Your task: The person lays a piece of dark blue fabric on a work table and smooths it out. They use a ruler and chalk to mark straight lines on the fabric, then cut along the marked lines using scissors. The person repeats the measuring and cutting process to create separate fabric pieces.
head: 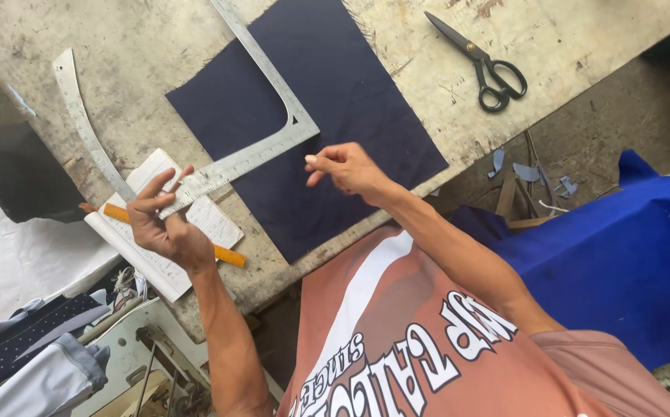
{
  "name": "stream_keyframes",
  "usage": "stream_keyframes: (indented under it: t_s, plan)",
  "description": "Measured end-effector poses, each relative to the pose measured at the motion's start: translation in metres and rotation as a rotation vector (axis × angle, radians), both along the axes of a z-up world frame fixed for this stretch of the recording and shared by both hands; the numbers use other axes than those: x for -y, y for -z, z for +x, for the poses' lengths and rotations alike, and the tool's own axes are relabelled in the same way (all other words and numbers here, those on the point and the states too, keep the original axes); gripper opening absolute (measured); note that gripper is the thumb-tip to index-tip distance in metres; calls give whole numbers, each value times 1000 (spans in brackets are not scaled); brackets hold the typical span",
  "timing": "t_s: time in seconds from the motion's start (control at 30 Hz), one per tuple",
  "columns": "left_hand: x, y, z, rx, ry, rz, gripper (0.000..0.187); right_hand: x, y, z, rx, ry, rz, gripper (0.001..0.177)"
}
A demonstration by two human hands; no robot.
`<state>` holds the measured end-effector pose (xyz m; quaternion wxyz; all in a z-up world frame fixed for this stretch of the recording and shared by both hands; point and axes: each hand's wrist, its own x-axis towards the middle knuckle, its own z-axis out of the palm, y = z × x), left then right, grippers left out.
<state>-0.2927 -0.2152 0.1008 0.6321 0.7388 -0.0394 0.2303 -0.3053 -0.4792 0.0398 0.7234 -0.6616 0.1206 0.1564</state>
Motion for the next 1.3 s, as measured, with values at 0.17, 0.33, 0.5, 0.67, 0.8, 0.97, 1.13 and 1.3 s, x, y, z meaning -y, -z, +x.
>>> stream_keyframes:
  t_s: [0.17,0.33,0.5,0.67,0.8,0.97,1.13,1.3]
  plan:
    - [16,-2,8,65,-157,-202,28,-23,21,-1,-393,11,651,77]
    - [3,8,-10,27,-253,-380,26,-14,79,19,-389,332,855,33]
    - [-7,21,-38,-43,-251,-527,28,11,60,-2,-217,346,662,16]
    - [-16,22,-77,-636,100,-339,43,60,58,-57,-155,335,245,16]
    - [-12,29,-102,-835,319,-267,58,95,80,-108,-210,268,85,11]
    - [35,17,-113,-758,408,605,66,106,70,-131,-270,100,17,14]
    - [38,59,-147,-645,363,819,42,118,50,-143,-299,120,-47,14]
    - [51,73,-168,-595,347,921,30,128,52,-141,-369,169,3,16]
